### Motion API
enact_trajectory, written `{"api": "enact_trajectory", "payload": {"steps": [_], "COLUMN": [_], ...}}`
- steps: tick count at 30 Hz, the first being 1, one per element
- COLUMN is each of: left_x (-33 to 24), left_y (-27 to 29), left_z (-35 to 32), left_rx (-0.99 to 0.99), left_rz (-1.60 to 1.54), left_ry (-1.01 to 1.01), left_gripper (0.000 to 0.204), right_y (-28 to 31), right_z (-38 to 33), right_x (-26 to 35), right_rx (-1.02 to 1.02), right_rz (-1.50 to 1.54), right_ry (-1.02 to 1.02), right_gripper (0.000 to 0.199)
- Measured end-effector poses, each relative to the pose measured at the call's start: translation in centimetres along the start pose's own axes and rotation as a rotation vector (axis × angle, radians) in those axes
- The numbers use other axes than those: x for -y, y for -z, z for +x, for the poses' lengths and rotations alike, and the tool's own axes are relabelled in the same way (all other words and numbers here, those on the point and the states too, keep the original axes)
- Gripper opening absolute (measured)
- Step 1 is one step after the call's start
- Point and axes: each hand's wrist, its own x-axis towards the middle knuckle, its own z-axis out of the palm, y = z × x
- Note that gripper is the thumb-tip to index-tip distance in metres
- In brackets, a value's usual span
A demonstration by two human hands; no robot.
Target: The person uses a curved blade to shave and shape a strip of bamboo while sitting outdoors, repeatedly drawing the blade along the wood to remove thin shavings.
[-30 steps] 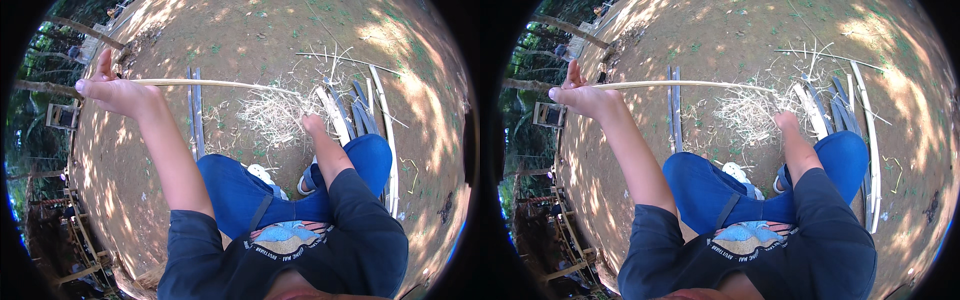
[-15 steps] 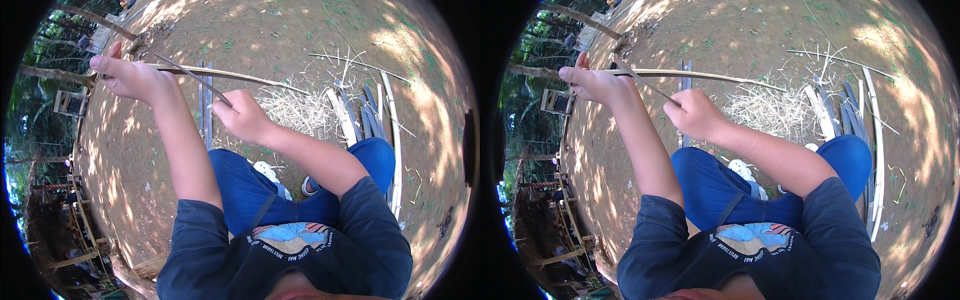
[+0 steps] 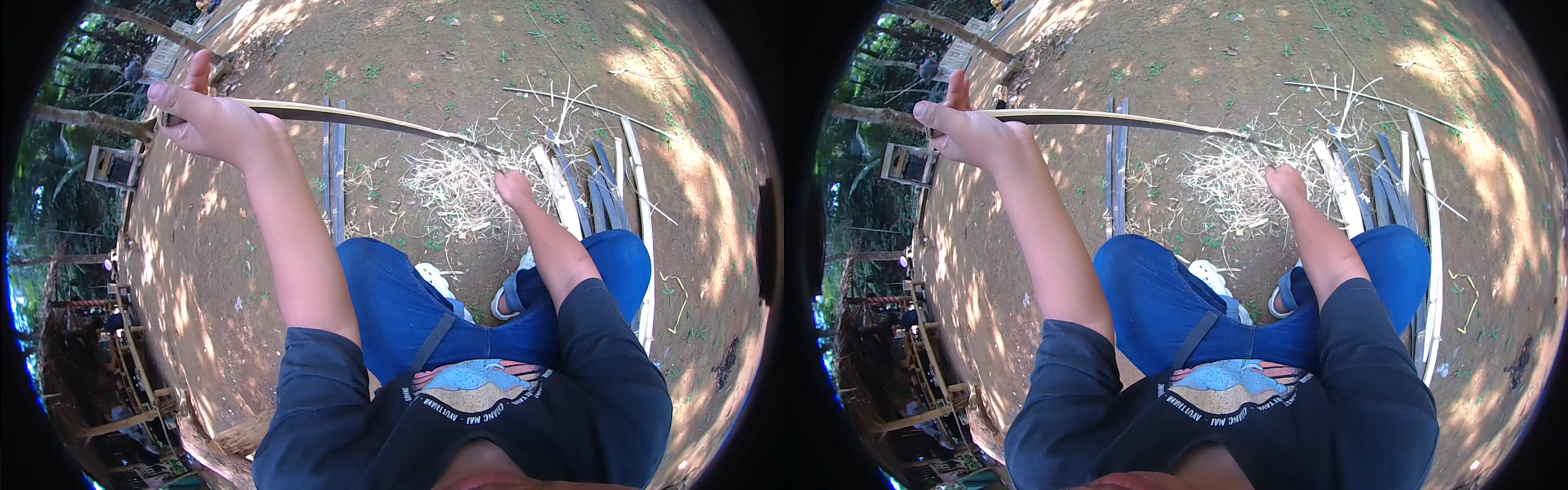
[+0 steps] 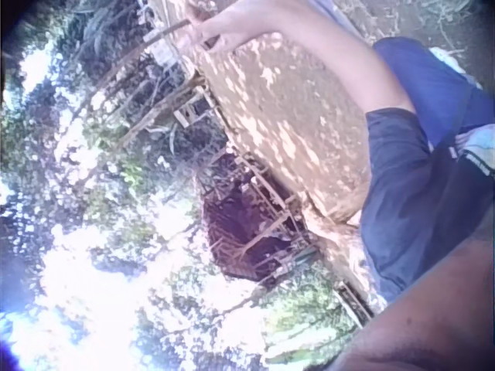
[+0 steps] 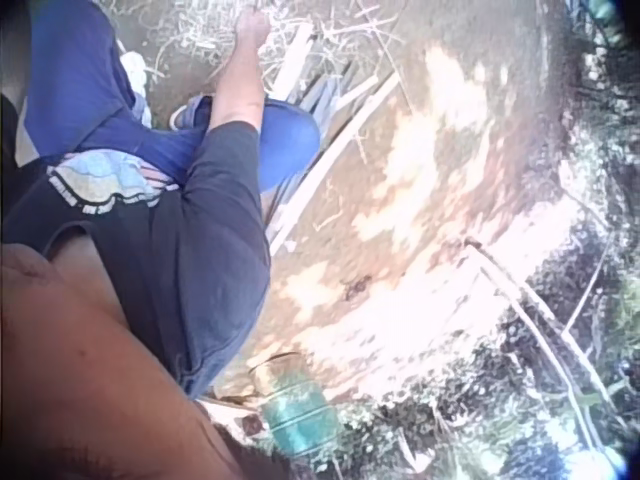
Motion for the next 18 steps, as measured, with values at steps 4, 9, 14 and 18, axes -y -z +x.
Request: {"api": "enact_trajectory", "payload": {"steps": [4,9,14,18], "left_x": [0.3,-0.4,0.2,0.2], "left_y": [-0.7,0.2,-0.2,-0.6], "left_z": [-0.2,-0.1,-0.4,-0.6], "left_rx": [-0.041,-0.055,-0.031,-0.074], "left_rz": [-0.103,-0.055,-0.051,-0.006], "left_ry": [0.033,0.061,-0.03,-0.04], "left_gripper": [0.047,0.045,0.051,0.051], "right_y": [1.2,7.8,9.8,5.7], "right_z": [2.2,-8.9,-14.0,-10.7], "right_x": [2.5,21.4,26.1,21.4], "right_rx": [-0.078,0.342,0.281,0.247], "right_rz": [0.421,0.846,0.713,0.642], "right_ry": [-0.05,0.476,0.787,0.59], "right_gripper": [0.045,0.035,0.039,0.042]}}
